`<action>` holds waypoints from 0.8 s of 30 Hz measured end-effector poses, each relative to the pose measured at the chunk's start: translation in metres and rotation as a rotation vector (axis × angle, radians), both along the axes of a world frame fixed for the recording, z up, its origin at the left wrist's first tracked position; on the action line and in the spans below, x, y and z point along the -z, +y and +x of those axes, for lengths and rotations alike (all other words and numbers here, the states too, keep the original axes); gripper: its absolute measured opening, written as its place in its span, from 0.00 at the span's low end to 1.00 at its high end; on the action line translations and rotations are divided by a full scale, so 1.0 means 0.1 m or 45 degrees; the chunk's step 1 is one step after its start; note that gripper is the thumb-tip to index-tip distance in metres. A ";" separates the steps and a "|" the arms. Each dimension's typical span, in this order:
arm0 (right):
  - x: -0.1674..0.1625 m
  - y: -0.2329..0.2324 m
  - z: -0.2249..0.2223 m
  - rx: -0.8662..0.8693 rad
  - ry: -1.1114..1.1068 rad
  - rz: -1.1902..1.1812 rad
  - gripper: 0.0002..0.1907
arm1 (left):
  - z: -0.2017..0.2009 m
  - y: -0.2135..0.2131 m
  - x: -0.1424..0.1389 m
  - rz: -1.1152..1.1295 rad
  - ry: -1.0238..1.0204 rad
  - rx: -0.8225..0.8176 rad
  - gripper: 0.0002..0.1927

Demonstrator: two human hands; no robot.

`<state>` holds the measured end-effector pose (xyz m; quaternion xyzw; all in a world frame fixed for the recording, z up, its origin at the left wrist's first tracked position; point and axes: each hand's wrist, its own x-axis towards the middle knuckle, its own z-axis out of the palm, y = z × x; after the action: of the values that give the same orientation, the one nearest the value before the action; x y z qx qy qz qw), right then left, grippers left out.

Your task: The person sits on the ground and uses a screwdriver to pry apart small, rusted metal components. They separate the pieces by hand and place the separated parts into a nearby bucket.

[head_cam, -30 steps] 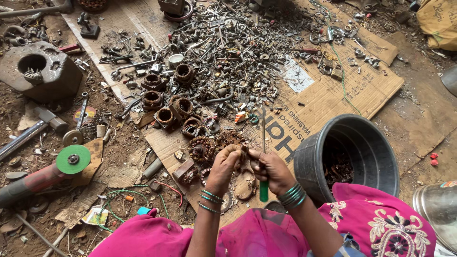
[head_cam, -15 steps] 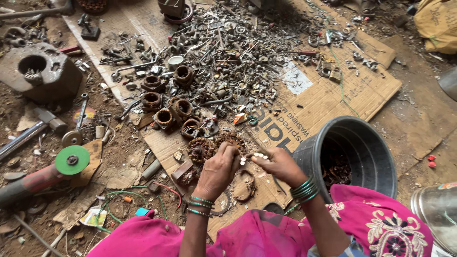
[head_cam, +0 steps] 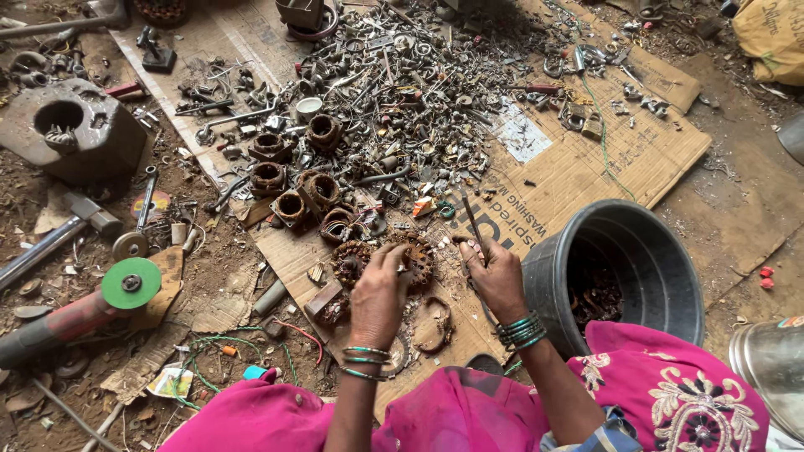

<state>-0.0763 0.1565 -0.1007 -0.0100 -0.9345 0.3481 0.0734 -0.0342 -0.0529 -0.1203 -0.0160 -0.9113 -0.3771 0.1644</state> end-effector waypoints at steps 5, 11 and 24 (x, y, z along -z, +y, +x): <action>-0.21 -0.21 0.15 -0.118 0.074 0.076 0.16 | 0.05 0.20 -0.07 0.332 0.263 0.025 0.26; -0.38 -0.33 0.33 -0.221 0.106 -0.004 0.13 | 0.08 0.21 -0.10 0.235 0.357 0.045 0.22; -0.33 -0.31 0.37 -0.274 0.260 0.273 0.13 | 0.07 0.35 0.02 0.204 0.438 -0.098 0.07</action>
<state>-0.0392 0.1254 -0.0676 0.1336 -0.9496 0.2516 0.1309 -0.0273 -0.0178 -0.1219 -0.0321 -0.8367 -0.4336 0.3329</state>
